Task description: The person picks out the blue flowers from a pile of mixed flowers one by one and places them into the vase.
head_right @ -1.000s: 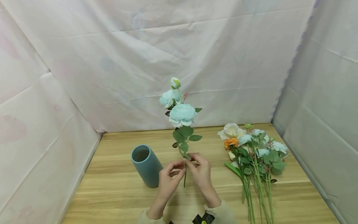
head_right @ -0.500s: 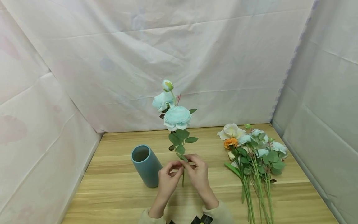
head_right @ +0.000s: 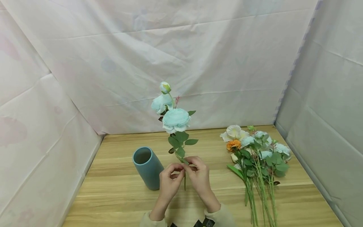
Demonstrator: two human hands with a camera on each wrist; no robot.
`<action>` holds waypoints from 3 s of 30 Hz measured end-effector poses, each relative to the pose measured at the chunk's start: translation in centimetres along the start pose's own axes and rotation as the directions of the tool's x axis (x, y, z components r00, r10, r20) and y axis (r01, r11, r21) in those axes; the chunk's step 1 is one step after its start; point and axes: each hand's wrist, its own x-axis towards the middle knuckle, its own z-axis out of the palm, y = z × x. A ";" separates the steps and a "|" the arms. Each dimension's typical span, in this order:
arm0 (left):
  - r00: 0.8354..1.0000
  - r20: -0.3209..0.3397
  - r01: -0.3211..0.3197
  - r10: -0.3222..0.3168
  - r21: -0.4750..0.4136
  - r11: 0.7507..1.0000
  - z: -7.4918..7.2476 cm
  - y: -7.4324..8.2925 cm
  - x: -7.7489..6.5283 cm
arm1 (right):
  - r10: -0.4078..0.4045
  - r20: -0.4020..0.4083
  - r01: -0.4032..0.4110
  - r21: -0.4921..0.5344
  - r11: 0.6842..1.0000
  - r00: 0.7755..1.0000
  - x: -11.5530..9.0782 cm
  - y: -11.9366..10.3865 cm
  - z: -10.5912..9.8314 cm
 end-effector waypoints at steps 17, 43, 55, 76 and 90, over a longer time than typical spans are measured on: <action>0.992 -0.080 -0.090 0.101 0.135 0.987 -1.8 -3.2 0.2 | 0.168 -0.013 -0.168 0.015 0.986 0.986 -0.7 1.4 -1.5; 0.933 -0.153 -0.295 0.325 0.190 0.936 -6.7 1.0 4.7 | 0.236 -0.070 -0.240 -0.051 0.969 0.969 -2.6 2.8 -4.4; 0.914 -0.260 -0.278 0.312 0.161 0.947 -8.5 3.0 6.8 | 0.290 -0.106 -0.296 -0.045 0.954 0.951 -3.2 3.5 -5.8; 0.879 -0.347 -0.282 0.328 0.177 0.943 -10.6 4.2 8.4 | 0.290 -0.148 -0.299 -0.044 0.953 0.945 -4.6 7.3 -6.8; 0.894 -0.333 -0.231 0.298 0.227 0.946 -11.1 2.0 7.3 | 0.315 -0.149 -0.329 -0.080 0.941 0.937 -3.6 4.1 -6.6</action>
